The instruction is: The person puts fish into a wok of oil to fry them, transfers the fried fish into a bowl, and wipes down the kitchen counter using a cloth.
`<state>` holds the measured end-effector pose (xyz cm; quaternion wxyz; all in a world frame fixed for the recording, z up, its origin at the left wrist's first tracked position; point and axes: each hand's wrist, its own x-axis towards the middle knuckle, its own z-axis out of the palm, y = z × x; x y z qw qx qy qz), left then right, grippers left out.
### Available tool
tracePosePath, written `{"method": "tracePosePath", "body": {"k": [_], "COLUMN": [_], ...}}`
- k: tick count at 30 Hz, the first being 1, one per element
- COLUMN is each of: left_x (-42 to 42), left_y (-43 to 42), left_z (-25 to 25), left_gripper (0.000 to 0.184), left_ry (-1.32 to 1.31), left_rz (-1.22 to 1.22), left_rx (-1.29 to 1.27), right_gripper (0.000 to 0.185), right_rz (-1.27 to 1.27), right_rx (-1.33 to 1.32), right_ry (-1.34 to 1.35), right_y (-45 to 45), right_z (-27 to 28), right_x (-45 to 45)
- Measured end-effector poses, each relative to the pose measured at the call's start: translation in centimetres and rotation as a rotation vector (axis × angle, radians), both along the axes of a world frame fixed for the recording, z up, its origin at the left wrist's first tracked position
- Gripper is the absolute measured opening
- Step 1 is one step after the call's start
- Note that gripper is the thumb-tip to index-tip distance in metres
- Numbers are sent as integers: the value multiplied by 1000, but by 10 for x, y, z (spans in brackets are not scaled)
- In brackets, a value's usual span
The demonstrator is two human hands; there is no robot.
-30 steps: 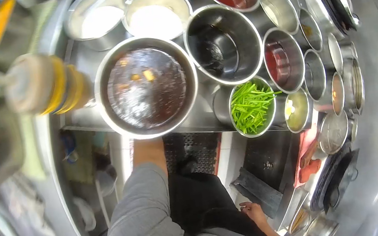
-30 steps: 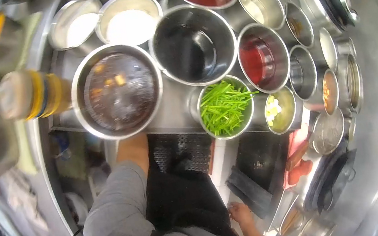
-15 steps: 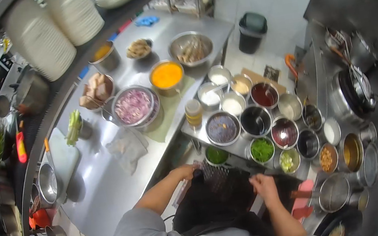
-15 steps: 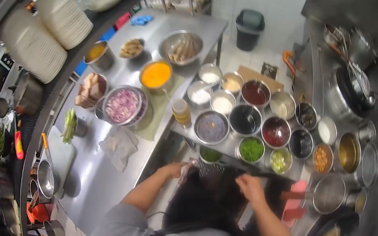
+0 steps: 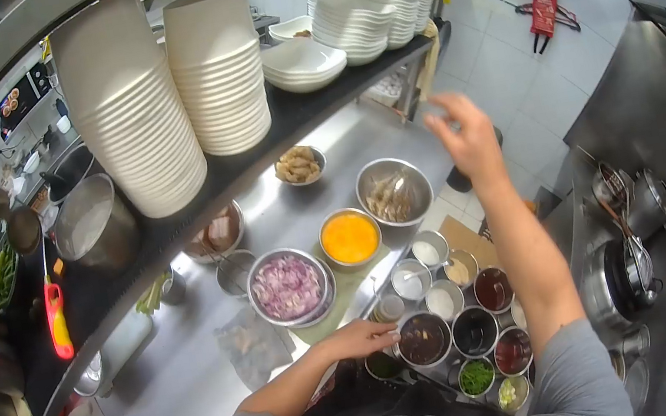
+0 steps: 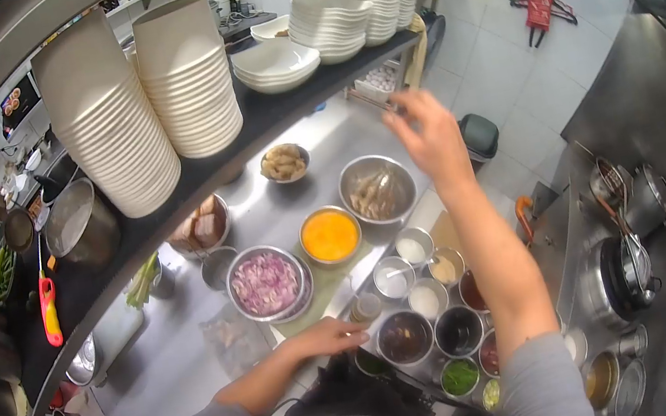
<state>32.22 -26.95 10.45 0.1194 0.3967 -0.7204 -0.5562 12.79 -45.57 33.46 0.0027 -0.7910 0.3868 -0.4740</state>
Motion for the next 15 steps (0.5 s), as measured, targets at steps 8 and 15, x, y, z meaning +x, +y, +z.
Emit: {"method": "tracePosePath", "body": {"k": [8, 15], "left_x": [45, 71], "left_y": [-37, -25], "left_z": [-9, -29], "left_gripper": [49, 45], "left_ry": [343, 491], "left_rz": [86, 318], "left_rx": [57, 84], "right_gripper": [37, 26], "right_rz": [-205, -242], "right_rx": [-321, 261], "right_ry": [196, 195], "right_y": [-200, -224], "right_z": [69, 88], "right_x": [83, 110]}}
